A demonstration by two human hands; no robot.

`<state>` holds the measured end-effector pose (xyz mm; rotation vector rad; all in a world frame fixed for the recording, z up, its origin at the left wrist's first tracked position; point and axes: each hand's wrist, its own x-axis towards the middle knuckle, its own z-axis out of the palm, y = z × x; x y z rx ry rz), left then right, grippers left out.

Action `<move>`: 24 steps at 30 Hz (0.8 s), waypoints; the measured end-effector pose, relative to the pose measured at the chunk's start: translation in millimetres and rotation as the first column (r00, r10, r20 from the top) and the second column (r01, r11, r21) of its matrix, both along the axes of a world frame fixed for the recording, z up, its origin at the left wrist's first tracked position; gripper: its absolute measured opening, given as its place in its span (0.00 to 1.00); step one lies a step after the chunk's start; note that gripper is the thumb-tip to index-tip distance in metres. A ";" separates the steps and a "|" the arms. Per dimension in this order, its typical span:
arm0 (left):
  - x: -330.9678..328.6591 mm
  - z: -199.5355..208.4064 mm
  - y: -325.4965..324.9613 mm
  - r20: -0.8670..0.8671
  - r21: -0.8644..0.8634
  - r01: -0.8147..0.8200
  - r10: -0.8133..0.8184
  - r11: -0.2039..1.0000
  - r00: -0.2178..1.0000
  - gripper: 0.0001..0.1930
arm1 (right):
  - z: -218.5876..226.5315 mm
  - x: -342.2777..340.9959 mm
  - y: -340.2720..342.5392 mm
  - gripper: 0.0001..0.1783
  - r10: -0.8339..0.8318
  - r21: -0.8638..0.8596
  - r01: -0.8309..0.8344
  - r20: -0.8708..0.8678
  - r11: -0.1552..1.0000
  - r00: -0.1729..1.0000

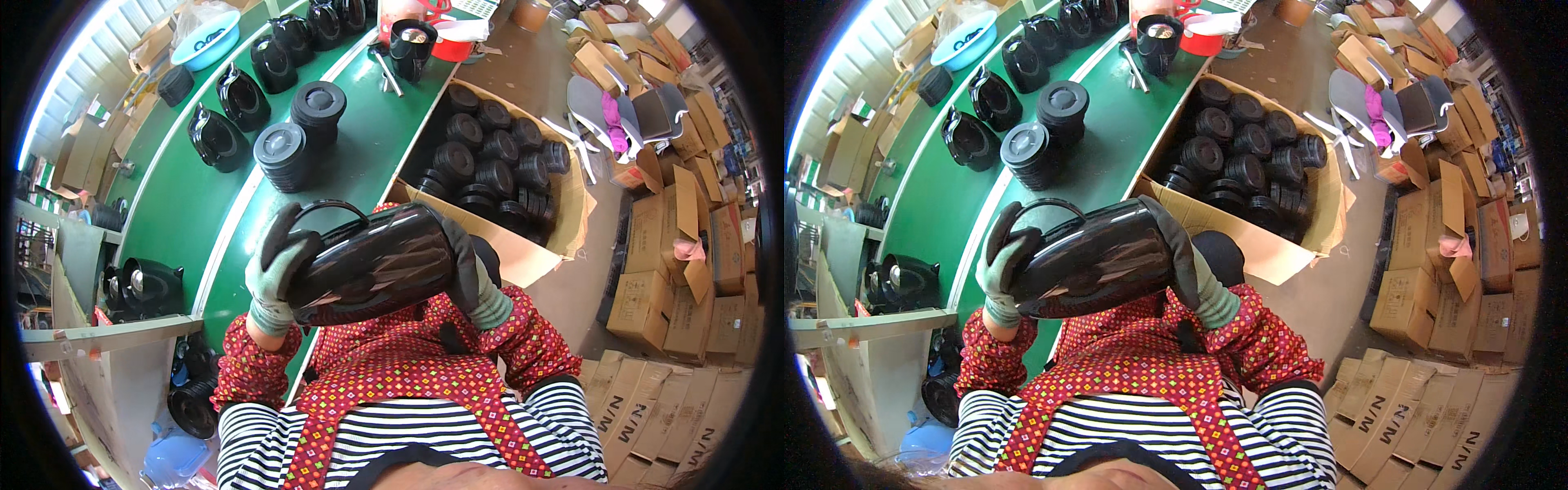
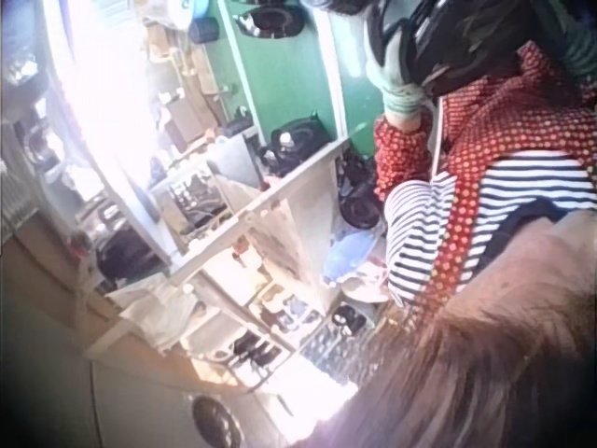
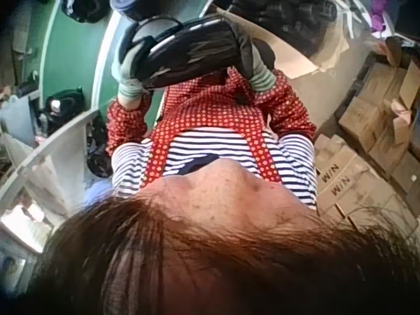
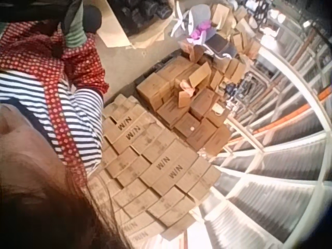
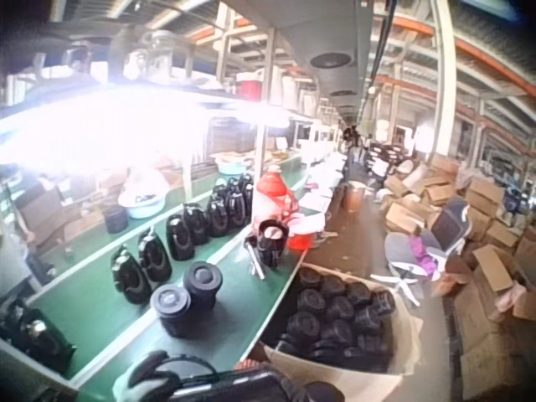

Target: The person assembles black kettles by inserting a metal inner liner into the kettle body and then screwing on a black lid. The person handles each kettle one at a time, places the finished units on a green workbench, and repeats the process.

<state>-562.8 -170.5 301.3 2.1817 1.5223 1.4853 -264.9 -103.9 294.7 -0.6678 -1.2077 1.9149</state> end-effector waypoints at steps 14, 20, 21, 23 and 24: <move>5.5 35.8 4.1 -0.283 0.047 0.177 -0.157 0.983 0.946 0.17 | -18.4 -9.5 13.4 0.38 0.062 -0.345 -0.126 -0.192 0.930 0.979; -50.5 -85.2 -18.5 0.582 -0.428 0.519 -0.214 0.740 0.785 0.35 | 14.1 -0.5 0.1 0.48 -0.108 0.529 0.093 -0.002 0.844 0.994; -52.9 -132.3 -18.6 0.564 -0.492 0.469 -0.142 0.733 0.813 0.37 | 16.8 3.1 -1.1 0.49 -0.142 0.675 0.095 0.015 0.732 0.990; -36.9 -119.9 -6.1 0.148 -0.485 0.348 -0.316 0.803 0.937 0.36 | 1.2 7.7 -0.5 0.49 -0.180 0.758 0.148 -0.041 0.635 0.983; -21.2 -92.3 0.4 0.523 -0.443 0.477 -0.213 0.759 0.825 0.34 | -16.3 5.7 2.0 0.48 -0.178 0.725 0.187 -0.090 0.663 0.980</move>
